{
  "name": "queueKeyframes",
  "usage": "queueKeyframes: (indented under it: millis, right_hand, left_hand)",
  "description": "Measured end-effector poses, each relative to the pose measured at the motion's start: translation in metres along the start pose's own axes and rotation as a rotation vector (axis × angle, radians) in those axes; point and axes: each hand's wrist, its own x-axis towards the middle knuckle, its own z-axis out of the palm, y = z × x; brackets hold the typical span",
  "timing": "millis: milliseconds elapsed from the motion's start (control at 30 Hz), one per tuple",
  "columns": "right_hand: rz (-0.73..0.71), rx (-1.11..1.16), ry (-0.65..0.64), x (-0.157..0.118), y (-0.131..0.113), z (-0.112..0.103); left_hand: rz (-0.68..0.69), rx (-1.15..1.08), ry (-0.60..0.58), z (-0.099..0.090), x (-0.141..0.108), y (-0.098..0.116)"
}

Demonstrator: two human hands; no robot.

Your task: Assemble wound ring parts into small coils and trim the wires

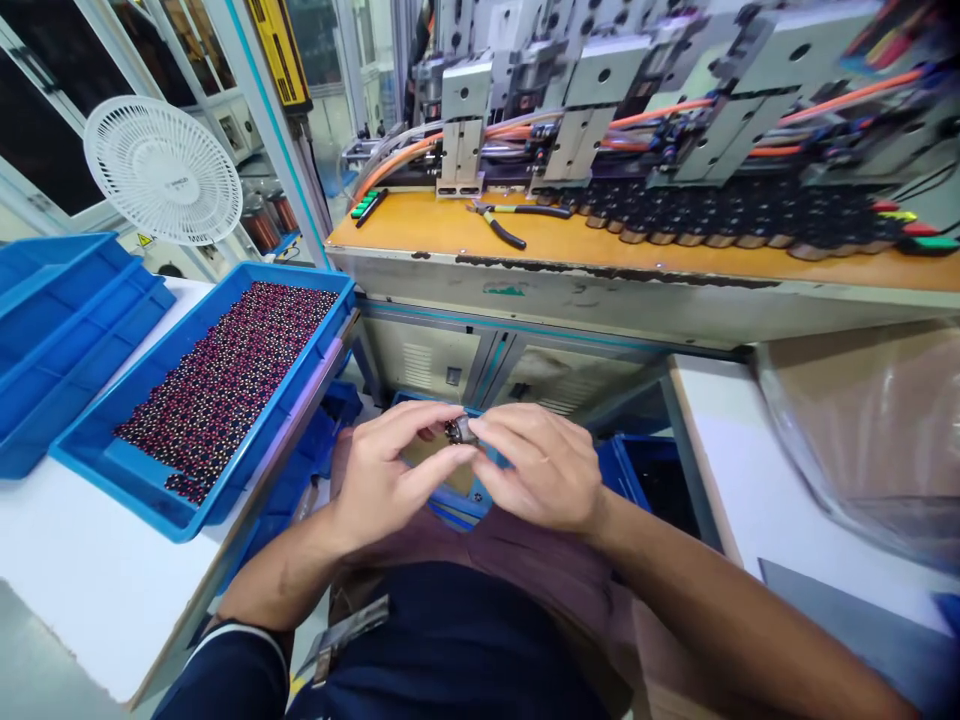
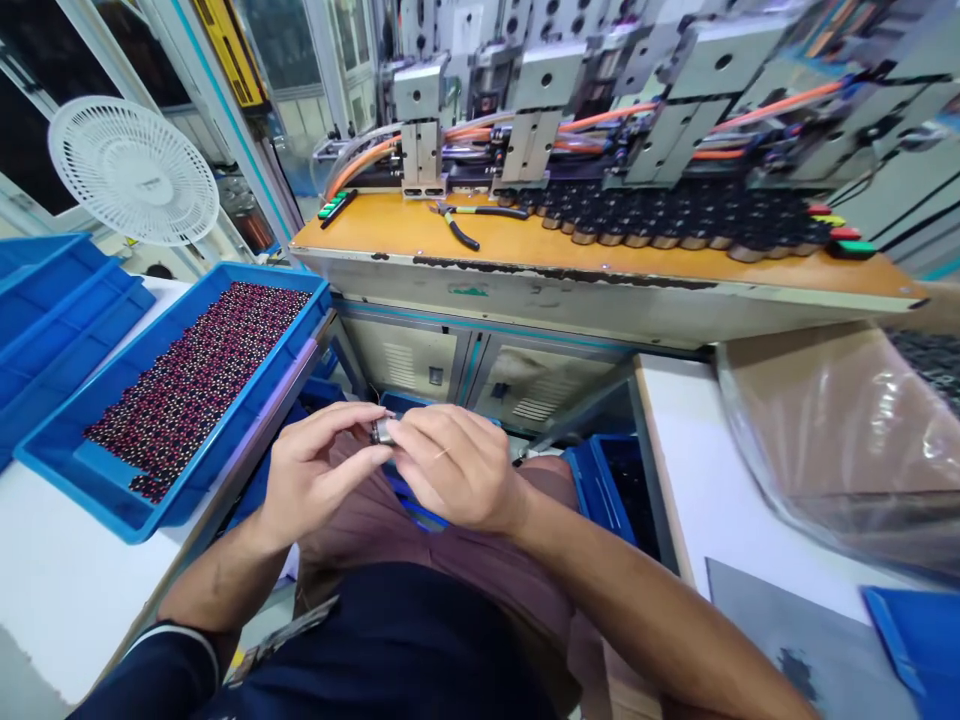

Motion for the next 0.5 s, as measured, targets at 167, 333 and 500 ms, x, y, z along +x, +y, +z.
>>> queueKeyframes:
  millis: [167, 333, 500]
  right_hand:
    - [0.282, 0.405, 0.018, 0.013, -0.011, -0.010]
    - [0.462, 0.574, 0.070, 0.023, -0.017, -0.012]
    - [0.635, 0.659, 0.039, 0.020, -0.016, -0.014]
  left_hand:
    - [0.054, 0.028, -0.021, -0.003, -0.003, -0.005]
    - [-0.088, -0.214, -0.020, -0.001, -0.003, -0.004]
    - [-0.220, -0.525, -0.024, 0.000, -0.003, -0.008]
